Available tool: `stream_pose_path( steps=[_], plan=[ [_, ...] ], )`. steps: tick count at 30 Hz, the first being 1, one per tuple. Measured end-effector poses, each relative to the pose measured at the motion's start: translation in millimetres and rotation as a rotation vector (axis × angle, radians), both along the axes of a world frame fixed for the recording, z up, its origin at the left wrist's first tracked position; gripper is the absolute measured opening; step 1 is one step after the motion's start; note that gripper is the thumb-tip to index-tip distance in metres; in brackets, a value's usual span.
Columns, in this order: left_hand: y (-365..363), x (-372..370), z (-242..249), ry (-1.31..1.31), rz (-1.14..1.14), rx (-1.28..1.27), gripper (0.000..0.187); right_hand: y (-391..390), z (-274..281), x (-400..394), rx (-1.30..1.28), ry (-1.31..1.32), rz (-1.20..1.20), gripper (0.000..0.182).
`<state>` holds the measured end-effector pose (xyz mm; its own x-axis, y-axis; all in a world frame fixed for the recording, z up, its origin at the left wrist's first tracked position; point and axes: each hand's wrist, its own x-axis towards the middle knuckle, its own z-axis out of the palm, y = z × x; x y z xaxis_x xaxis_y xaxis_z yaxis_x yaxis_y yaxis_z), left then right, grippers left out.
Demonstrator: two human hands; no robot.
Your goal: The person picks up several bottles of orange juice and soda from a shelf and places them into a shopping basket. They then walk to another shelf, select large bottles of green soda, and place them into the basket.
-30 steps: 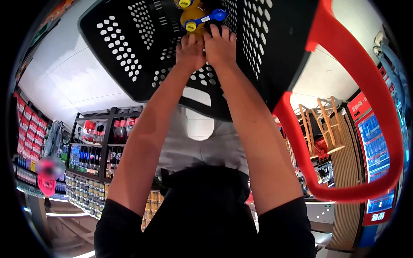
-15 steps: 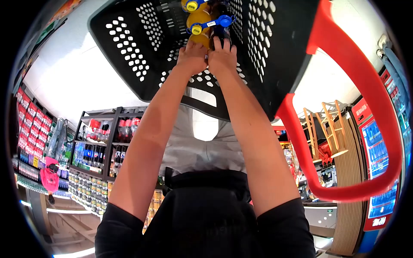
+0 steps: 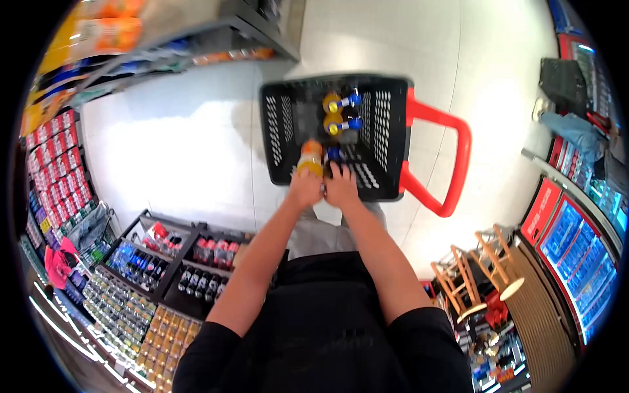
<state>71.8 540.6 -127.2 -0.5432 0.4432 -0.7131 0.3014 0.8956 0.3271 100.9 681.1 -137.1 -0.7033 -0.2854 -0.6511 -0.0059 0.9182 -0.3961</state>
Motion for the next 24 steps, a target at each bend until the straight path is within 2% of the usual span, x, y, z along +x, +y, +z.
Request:
stream_pose_path(
  steps=[2,4,6,9,12,13,14,18,24],
  plan=[
    [-13,13,31,-0.05,0.066,0.034,0.035,-8,27,19,-0.041,0.112,0.008,0.034],
    [-27,21,61,-0.09,0.035,0.077,0.035,-20,68,27,-0.031,0.107,0.038,0.036],
    [-43,20,107,-0.089,0.014,0.137,0.036,-33,104,33,-0.112,0.253,0.072,0.042],
    [-82,24,156,0.069,0.049,0.39,0.03,-55,167,34,-0.181,0.384,0.043,0.034],
    [-107,32,209,0.171,0.064,0.598,0.031,-72,242,28,-0.217,0.375,0.104,0.032],
    [-109,30,222,0.163,0.008,0.578,0.032,-73,262,27,-0.214,0.35,0.128,0.031],
    [-110,36,218,0.196,0.017,0.634,0.031,-74,274,30,-0.221,0.326,0.156,0.031],
    [-106,46,258,0.145,-0.125,0.578,0.031,-69,284,64,-0.244,0.44,0.169,0.029],
    [-78,75,259,0.242,-0.2,0.578,0.03,-42,280,107,-0.284,0.56,0.085,0.03]
  ],
)
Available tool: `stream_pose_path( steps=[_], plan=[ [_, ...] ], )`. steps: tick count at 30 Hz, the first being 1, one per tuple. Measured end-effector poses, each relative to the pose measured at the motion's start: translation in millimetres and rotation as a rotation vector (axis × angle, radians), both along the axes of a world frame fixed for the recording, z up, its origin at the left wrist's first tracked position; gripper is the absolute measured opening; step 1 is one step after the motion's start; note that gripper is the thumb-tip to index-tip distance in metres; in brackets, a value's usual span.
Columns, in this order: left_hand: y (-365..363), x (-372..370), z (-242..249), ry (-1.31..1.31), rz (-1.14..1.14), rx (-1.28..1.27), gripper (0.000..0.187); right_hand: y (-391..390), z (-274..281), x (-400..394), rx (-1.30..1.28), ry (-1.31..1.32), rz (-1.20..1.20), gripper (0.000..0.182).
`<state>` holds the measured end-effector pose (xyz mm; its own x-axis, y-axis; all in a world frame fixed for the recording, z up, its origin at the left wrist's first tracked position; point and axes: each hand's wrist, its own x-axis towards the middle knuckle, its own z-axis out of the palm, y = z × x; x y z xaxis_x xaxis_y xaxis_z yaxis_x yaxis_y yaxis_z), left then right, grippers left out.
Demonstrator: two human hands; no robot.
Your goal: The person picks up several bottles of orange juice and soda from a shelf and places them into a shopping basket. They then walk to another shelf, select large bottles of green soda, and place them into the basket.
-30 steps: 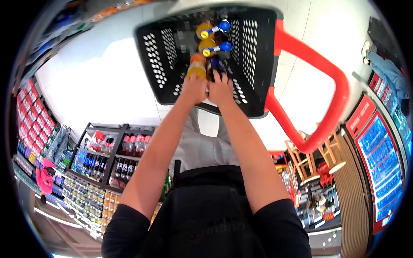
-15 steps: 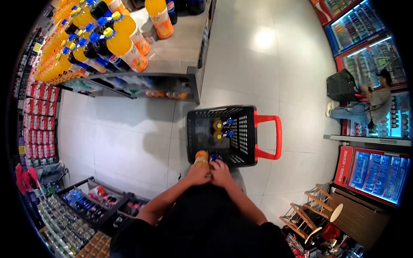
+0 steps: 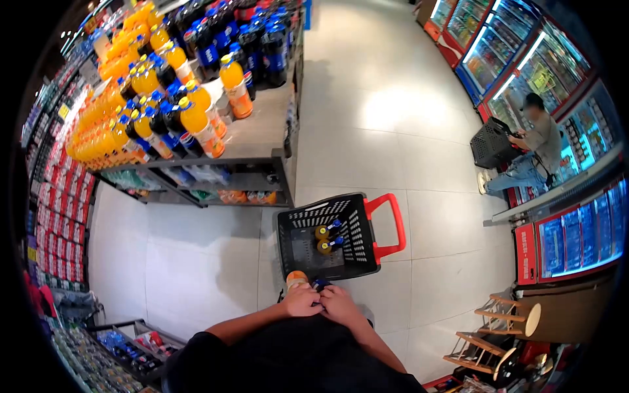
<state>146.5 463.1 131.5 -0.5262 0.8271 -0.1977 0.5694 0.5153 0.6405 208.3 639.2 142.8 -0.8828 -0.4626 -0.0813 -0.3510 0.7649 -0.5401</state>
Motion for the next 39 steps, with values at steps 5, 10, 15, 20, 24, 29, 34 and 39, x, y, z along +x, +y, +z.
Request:
stream_pose_path(
  steps=[5,10,15,20,24,29,34,39],
  plan=[
    [61,51,2,0.112,-0.1,-0.024,0.03,56,-6,67,-0.017,0.167,-0.097,0.028],
    [151,118,-4,0.051,-0.222,-0.091,0.025,133,-41,156,-0.044,0.081,-0.246,0.026],
    [241,158,23,0.038,-0.464,-0.15,0.026,183,-22,236,-0.011,0.104,-0.557,0.028],
    [307,195,28,0.114,-0.681,-0.1,0.024,215,-12,297,-0.05,0.012,-0.828,0.03],
    [347,200,18,0.104,-0.783,-0.087,0.026,238,-27,311,-0.081,-0.032,-0.965,0.031],
    [410,190,2,0.056,-0.891,-0.087,0.03,288,-26,306,-0.149,-0.078,-1.053,0.032],
    [480,140,-11,-0.005,-0.892,0.073,0.024,355,-14,254,-0.104,-0.129,-1.065,0.029],
    [548,61,12,0.008,-0.909,-0.15,0.034,429,-11,174,-0.119,-0.148,-0.972,0.024]
  ],
)
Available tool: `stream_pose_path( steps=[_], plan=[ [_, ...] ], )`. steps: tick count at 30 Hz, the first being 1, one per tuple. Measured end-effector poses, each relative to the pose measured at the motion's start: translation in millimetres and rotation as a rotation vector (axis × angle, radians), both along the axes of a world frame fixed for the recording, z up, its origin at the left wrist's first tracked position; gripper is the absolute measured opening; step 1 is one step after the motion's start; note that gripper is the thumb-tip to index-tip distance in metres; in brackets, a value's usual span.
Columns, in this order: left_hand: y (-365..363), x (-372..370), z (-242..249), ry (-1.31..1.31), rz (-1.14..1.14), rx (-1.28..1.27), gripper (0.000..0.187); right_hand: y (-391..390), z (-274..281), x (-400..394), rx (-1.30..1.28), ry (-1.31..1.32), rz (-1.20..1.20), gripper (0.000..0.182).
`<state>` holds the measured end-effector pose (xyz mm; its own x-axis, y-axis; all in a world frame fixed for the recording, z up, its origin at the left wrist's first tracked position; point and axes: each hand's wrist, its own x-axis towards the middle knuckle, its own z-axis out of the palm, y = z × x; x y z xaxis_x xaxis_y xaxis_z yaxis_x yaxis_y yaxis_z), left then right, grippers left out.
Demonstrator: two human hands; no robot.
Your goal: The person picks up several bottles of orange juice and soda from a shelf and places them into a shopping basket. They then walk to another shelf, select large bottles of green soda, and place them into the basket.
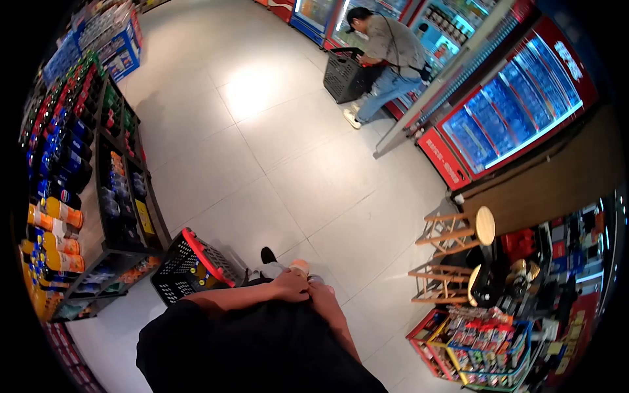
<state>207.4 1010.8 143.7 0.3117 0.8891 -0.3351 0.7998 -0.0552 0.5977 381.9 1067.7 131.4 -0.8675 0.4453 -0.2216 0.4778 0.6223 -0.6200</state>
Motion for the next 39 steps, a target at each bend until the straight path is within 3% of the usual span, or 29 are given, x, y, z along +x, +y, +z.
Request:
stream_pose_path(
  steps=[4,11,17,20,22,24,25,30,39],
  plan=[
    [20,-59,-4,0.012,0.171,0.065,0.036,51,-4,-73,0.029,-0.004,0.176,0.024],
    [37,-138,-13,-0.014,0.506,-0.067,0.037,114,-46,-180,-0.029,0.056,0.516,0.025],
    [53,-197,-26,0.013,0.772,-0.117,0.039,161,-66,-281,-0.069,-0.004,0.796,0.026],
    [77,-232,-19,0.024,0.96,-0.1,0.038,189,-44,-347,-0.074,-0.157,0.91,0.029],
    [102,-252,-19,0.062,1.086,-0.121,0.038,221,-62,-382,-0.079,-0.043,1.052,0.03],
    [131,-276,-14,0.06,1.12,-0.183,0.039,251,-78,-417,-0.051,0.095,1.107,0.032],
    [140,-289,-9,0.063,1.125,-0.224,0.039,260,-40,-440,-0.007,-0.027,1.175,0.033],
    [188,-325,-5,0.125,1.264,-0.208,0.041,312,4,-506,-0.038,0.009,1.324,0.035],
    [218,-392,-14,0.064,1.37,-0.229,0.043,343,-48,-585,-0.067,-0.109,1.394,0.041]
  ],
)
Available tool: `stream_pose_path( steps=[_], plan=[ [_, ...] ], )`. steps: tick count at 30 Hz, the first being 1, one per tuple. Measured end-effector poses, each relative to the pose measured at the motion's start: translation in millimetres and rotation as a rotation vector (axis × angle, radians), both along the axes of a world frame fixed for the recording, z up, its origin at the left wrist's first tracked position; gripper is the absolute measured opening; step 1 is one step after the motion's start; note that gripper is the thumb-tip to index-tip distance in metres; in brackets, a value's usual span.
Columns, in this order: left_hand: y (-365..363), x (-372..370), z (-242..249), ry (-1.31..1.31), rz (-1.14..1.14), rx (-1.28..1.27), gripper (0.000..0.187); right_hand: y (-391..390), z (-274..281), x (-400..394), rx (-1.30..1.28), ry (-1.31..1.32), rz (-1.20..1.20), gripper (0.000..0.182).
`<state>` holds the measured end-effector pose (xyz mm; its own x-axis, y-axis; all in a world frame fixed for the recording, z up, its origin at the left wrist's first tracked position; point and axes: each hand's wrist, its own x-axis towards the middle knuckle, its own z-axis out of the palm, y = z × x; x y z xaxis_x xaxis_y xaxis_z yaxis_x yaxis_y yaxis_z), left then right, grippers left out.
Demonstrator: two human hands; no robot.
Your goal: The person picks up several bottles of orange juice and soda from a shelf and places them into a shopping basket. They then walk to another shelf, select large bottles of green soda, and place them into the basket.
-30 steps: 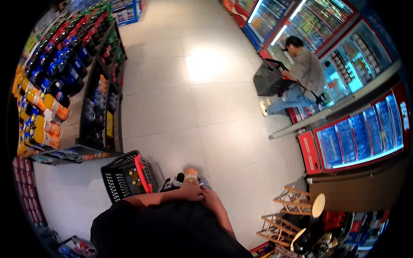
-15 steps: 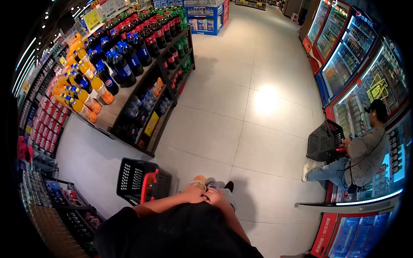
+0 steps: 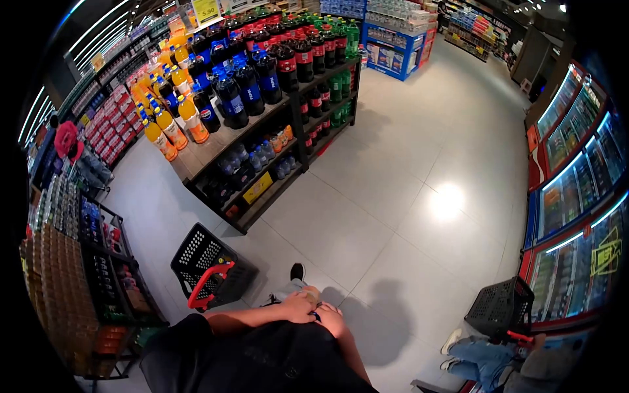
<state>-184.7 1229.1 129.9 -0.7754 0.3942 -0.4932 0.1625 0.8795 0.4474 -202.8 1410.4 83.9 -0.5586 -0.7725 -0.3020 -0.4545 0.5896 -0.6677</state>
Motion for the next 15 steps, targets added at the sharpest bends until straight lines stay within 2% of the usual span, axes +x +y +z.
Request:
stream_pose_path(
  steps=[4,5,8,9,12,13,15],
  plan=[
    [-12,-43,10,0.002,-0.043,0.024,0.04,-7,-17,-35,-0.092,0.056,-0.057,0.035],
    [-19,-50,-9,0.133,-0.042,0.072,0.037,-14,-19,-47,-0.062,0.056,-0.059,0.033],
    [-48,-102,-14,0.097,-0.018,0.162,0.033,-46,3,-93,0.044,0.067,-0.087,0.03],
    [-61,-117,-16,0.162,0.002,0.238,0.028,-57,4,-110,0.081,0.088,-0.074,0.03],
    [-95,-158,-21,0.181,-0.046,0.169,0.028,-95,9,-148,0.149,0.144,-0.062,0.03],
    [-112,-167,-23,0.316,-0.034,0.258,0.031,-109,8,-159,0.176,0.172,-0.053,0.03],
    [-137,-186,-26,0.245,-0.003,0.204,0.033,-135,8,-185,0.171,0.184,-0.01,0.03]
  ],
)
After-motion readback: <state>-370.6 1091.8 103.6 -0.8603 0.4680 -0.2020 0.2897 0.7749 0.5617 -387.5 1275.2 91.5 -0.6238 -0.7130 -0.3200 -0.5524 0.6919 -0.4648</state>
